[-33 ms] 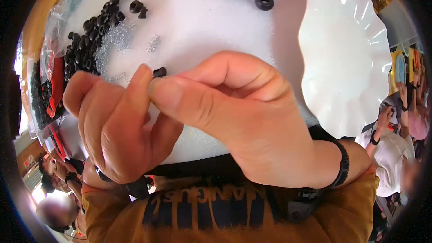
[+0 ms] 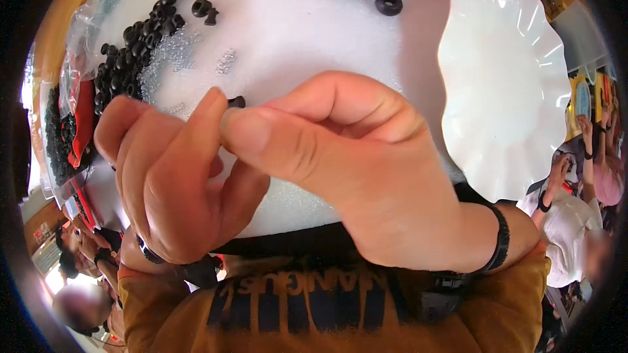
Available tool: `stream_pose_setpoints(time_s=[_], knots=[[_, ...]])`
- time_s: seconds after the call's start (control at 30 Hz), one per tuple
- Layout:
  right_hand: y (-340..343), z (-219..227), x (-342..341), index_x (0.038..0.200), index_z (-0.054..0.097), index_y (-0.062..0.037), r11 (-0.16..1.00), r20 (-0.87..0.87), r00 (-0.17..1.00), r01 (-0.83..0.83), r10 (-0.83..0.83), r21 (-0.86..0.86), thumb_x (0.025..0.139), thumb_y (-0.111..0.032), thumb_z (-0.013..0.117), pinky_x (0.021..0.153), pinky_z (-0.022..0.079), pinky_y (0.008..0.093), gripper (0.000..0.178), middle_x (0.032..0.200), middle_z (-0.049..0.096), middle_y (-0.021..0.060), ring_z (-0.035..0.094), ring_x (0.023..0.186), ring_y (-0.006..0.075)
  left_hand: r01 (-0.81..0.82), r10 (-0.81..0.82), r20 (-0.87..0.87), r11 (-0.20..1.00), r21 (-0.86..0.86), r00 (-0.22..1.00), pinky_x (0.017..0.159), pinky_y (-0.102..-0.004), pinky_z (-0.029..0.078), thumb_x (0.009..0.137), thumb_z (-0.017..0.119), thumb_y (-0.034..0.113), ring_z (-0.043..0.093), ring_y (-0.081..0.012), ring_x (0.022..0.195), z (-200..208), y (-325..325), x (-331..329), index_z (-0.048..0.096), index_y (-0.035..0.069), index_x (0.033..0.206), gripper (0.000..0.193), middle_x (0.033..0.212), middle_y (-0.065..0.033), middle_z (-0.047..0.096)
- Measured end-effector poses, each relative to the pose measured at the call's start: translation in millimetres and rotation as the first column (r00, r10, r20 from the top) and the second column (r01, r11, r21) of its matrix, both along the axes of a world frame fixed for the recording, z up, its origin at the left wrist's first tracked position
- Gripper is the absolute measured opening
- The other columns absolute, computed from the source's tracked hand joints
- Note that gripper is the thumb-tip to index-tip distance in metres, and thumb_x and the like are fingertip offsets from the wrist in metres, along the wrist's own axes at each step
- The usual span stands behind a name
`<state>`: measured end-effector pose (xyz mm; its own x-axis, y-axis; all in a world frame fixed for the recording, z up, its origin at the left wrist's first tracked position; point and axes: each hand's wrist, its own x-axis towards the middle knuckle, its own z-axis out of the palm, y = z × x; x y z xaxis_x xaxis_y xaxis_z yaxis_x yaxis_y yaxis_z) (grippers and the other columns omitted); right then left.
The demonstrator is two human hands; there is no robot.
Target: Manually assembling small black plastic components by inserting plugs into caps.
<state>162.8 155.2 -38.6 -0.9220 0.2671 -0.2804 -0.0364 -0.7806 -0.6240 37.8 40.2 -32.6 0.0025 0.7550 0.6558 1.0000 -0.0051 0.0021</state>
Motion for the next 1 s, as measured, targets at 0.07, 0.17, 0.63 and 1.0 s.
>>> stream_pose_setpoints(time_s=[0.07, 0.17, 0.63, 1.0], knots=[[1.1, 6.4, -2.5, 0.087, 0.055, -0.0036, 1.000, 0.032, 0.999, -0.009, 0.009, 0.000, 0.088, -0.014, 0.054, 0.074, 0.046, 0.0291, 0.010, 0.092, 0.062, 0.0091, 0.058, 0.081, 0.0150, -0.018, 0.018, 0.089, 1.000, 0.000, 0.996, 0.055, -0.0321, 0.033, 0.062, 0.074, 0.007, 0.036, -0.0106, 0.048, 1.6, -3.5, -0.9, 0.056, -0.002, 0.095, 0.039, 0.063, 0.0032, 0.044], [2.6, 10.9, -3.1, 0.087, 0.055, -0.0038, 1.000, 0.066, 0.998, -0.011, 0.012, -0.015, 0.089, -0.017, 0.052, 0.075, 0.044, 0.0261, 0.014, 0.090, 0.062, 0.0068, 0.056, 0.082, 0.0124, 0.056, -0.050, 0.212, 0.998, -0.021, 0.976, 0.056, -0.0317, 0.031, 0.055, 0.076, 0.007, 0.034, -0.0097, 0.044, 1.3, -3.1, -4.9, 0.057, 0.000, 0.094, 0.045, 0.059, 0.0054, 0.042], [8.0, 17.0, -3.3, 0.105, 0.054, 0.0020, 0.955, 0.052, 0.982, -0.191, 0.184, 0.225, 0.085, -0.010, 0.058, 0.080, 0.044, 0.0266, 0.024, 0.098, 0.060, 0.0074, 0.056, 0.091, 0.0129, 0.049, -0.027, 0.218, 0.994, -0.094, 0.976, 0.057, -0.0325, 0.034, 0.055, 0.072, 0.005, 0.037, -0.0116, 0.046, 12.0, -7.2, -7.1, 0.060, 0.002, 0.088, 0.036, 0.055, 0.0043, 0.039], [10.8, 10.2, -4.9, 0.100, 0.060, 0.0041, 0.934, 0.038, 0.983, -0.180, 0.177, 0.308, 0.086, -0.008, 0.056, 0.078, 0.047, 0.0259, 0.019, 0.094, 0.063, 0.0109, 0.058, 0.087, 0.0143, 0.084, -0.065, 0.237, 0.994, -0.070, 0.969, 0.056, -0.0315, 0.035, 0.052, 0.070, -0.001, 0.039, -0.0119, 0.046, 6.3, -5.4, -8.0, 0.059, 0.002, 0.088, 0.038, 0.056, 0.0032, 0.041]])
